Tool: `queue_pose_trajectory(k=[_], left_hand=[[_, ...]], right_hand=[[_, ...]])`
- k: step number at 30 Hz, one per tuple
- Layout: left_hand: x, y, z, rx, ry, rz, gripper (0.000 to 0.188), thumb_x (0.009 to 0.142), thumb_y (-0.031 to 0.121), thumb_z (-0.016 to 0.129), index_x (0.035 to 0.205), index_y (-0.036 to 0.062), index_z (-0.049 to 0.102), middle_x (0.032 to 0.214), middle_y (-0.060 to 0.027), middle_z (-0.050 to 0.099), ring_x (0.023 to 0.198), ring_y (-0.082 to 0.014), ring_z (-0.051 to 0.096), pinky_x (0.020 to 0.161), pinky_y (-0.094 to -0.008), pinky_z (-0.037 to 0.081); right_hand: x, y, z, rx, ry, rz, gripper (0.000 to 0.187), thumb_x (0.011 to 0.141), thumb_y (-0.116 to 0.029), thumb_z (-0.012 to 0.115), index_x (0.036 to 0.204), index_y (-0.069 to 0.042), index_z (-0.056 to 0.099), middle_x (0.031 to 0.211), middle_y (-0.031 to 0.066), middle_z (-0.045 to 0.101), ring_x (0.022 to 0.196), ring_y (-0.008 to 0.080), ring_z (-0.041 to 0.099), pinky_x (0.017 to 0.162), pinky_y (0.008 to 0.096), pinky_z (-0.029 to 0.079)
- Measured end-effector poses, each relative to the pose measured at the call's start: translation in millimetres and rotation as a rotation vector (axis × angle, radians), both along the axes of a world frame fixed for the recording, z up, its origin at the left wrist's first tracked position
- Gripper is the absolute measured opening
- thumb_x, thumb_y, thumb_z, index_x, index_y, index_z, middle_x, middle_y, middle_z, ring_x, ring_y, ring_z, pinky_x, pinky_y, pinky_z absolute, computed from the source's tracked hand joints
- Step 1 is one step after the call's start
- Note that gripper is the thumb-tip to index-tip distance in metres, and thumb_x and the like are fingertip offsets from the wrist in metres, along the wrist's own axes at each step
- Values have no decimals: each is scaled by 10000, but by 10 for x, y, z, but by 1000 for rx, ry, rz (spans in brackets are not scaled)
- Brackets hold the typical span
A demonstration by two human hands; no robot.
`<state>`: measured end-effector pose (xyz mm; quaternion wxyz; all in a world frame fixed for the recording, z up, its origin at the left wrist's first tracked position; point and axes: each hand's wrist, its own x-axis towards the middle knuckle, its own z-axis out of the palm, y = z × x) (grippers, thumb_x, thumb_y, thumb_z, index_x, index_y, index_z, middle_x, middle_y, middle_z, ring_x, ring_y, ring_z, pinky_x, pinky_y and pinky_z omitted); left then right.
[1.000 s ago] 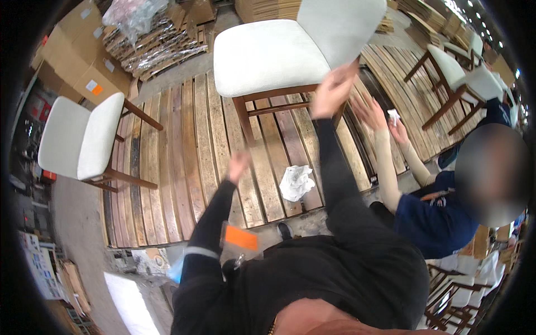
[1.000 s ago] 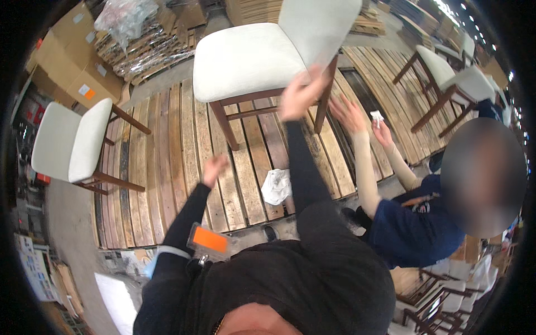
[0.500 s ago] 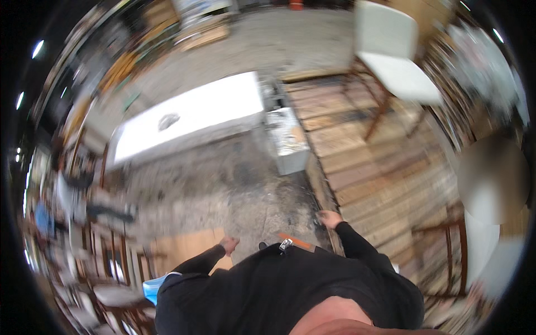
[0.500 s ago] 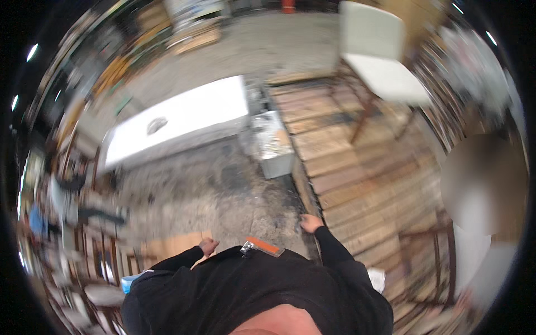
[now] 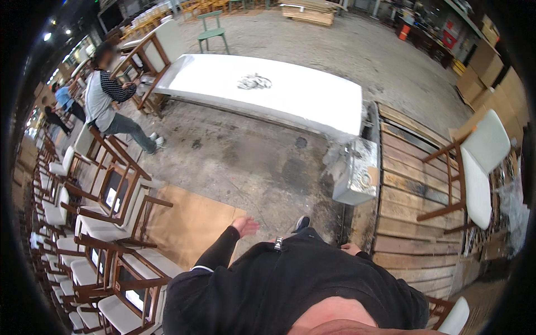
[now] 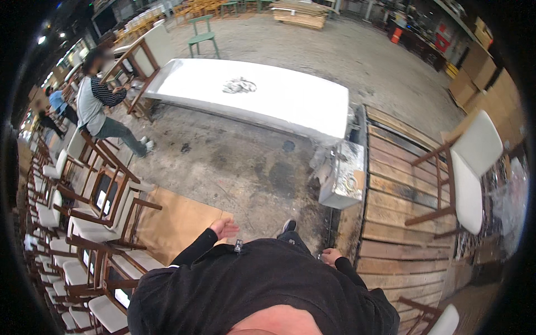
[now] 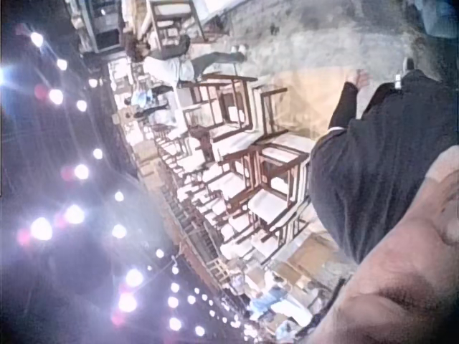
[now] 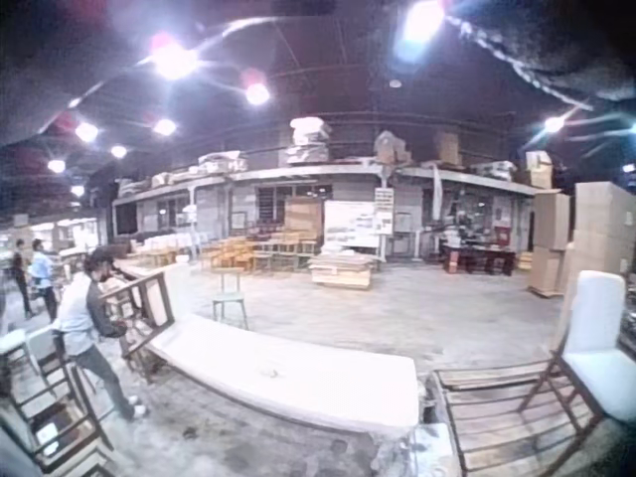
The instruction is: The person wipes the wooden frame of a dining chair with a cloth, then places it on a wooden pallet. The person repeats this process with several chairs, wiping each frame and stacking them on the pallet.
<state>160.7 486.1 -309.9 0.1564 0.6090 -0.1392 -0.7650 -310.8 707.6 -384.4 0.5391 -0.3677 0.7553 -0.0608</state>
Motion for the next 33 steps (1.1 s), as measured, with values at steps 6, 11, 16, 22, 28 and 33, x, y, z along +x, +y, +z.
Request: queue_pose_trajectory(k=[6, 11, 16, 22, 28, 33], left_hand=[[-64, -1230, 55, -207, -233, -152, 163, 911, 182, 561, 930, 24, 594, 783, -158, 677, 838, -331, 710, 709, -512, 577], [266, -1394, 230, -899, -1072, -1236, 280, 860, 269, 575, 750, 18, 633, 711, -173, 683, 701, -321, 685, 639, -476, 518], [407, -1132, 240, -33, -706, -178, 357, 902, 358, 548, 814, 26, 644, 767, -169, 695, 771, -314, 696, 695, -456, 528], [251, -1587, -138, 67, -500, 153, 377, 921, 409, 559, 980, 46, 642, 888, -148, 708, 867, -301, 699, 763, -444, 538], [798, -2582, -245, 149, -37, 532, 450, 940, 461, 571, 1147, 67, 640, 1009, -128, 720, 962, -288, 703, 832, -432, 549], [2108, -3814, 87, 126, -58, 877, 552, 1015, 533, 451, 1376, 118, 485, 1334, -165, 610, 1123, -357, 650, 916, -494, 541]], right_hand=[[-344, -1974, -270, 104, -40, -105, 437, 907, -254, 646, 1299, -60, 631, 829, 43, 715, 712, 161, 709, 595, 343, 542], [-470, -4605, -405, -561, 553, 218, 343, 914, -286, 561, 756, -20, 708, 601, 126, 635, 620, 275, 670, 631, 449, 523], [426, -7335, 236, -800, 343, 281, 383, 864, -285, 660, 1156, -42, 705, 884, 175, 730, 835, 284, 710, 806, 394, 551], [1963, -9313, 797, -867, 189, 331, 779, 782, -393, 746, 1427, -38, 490, 1299, 250, 617, 1211, 372, 592, 1035, 423, 466], [2862, -10129, 459, -500, 534, 366, 1143, 684, -697, 715, 1565, -221, 164, 1518, 335, 252, 1439, 430, 267, 1145, 550, 271], [3432, -10252, 303, -252, 588, 546, 1076, 748, -788, 620, 1603, -358, 128, 1672, 159, 84, 1523, 456, 12, 1121, 711, 193]])
